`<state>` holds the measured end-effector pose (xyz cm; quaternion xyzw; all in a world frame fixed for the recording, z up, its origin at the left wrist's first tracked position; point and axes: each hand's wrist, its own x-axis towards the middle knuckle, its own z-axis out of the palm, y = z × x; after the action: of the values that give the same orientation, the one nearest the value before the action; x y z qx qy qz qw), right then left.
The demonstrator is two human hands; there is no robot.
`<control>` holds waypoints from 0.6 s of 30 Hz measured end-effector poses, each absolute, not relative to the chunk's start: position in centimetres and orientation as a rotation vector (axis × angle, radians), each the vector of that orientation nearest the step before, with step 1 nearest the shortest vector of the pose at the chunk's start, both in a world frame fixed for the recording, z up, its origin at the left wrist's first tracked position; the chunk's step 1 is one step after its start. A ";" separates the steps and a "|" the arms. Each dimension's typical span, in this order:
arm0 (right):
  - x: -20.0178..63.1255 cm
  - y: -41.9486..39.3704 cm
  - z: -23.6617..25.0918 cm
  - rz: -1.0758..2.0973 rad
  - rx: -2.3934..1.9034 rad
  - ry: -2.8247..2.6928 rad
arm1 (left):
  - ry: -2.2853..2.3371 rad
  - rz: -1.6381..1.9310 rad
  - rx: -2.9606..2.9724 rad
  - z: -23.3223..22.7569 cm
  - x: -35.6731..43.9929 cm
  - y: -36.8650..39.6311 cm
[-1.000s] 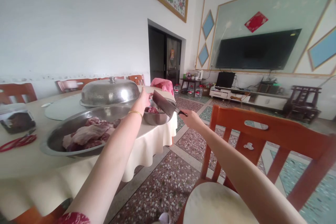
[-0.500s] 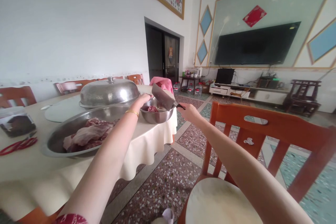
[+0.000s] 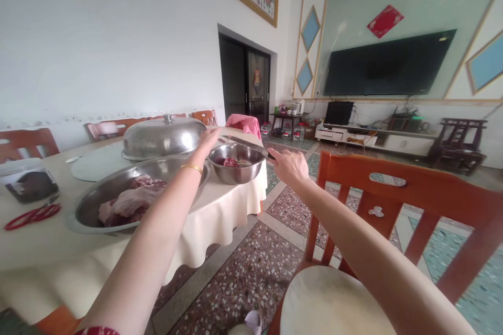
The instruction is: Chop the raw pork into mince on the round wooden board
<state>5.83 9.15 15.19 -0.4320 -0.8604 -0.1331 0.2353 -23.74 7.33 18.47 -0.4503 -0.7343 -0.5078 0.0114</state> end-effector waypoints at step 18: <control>8.3 8.6 14.6 -0.914 -1.129 -2.469 | -2.191 -0.840 -1.988 16.3 -19.1 8.9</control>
<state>8.34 8.62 14.61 -0.3903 -0.8536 -0.3161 0.1383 -19.06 8.93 16.28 -0.6460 -0.7121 -0.2729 0.0333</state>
